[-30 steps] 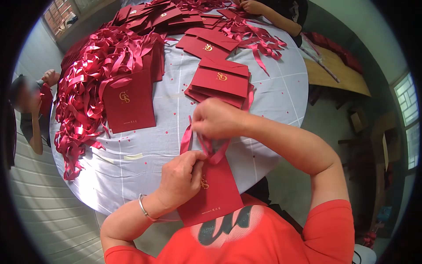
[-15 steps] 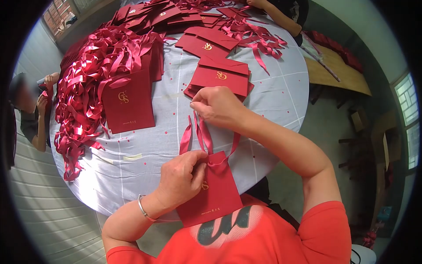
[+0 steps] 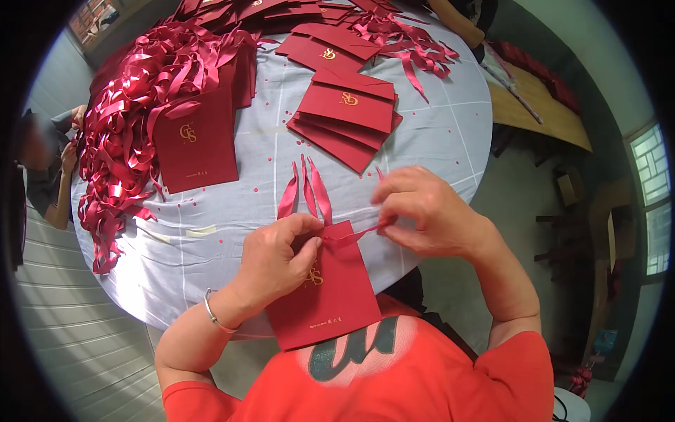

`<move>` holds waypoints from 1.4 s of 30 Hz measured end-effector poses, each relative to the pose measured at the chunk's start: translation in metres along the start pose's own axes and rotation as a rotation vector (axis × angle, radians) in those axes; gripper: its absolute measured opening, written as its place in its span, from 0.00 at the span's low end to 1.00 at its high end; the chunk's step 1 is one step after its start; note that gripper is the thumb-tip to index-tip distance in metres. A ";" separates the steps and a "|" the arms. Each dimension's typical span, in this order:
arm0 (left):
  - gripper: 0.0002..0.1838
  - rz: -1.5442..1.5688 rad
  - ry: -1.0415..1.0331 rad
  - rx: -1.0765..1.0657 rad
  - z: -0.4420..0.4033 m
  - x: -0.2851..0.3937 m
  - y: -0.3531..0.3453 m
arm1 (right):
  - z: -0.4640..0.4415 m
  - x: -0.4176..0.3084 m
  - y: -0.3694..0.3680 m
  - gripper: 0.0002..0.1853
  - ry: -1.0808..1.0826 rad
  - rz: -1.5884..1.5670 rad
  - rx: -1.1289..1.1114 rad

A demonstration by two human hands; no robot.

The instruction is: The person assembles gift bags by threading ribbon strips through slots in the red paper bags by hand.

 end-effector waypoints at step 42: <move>0.07 0.075 0.002 0.018 0.000 -0.006 -0.003 | -0.055 -0.043 -0.013 0.19 -0.004 -1.466 -0.027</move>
Point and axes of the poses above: each hand's wrist, its own z-axis away from the middle knuckle, its own y-axis out of the back of the hand, x = y × z, the point moved 5 cm from there along -z, towards the middle knuckle, and after that the axes turned 13 degrees about -z, right-handed, at the moved point
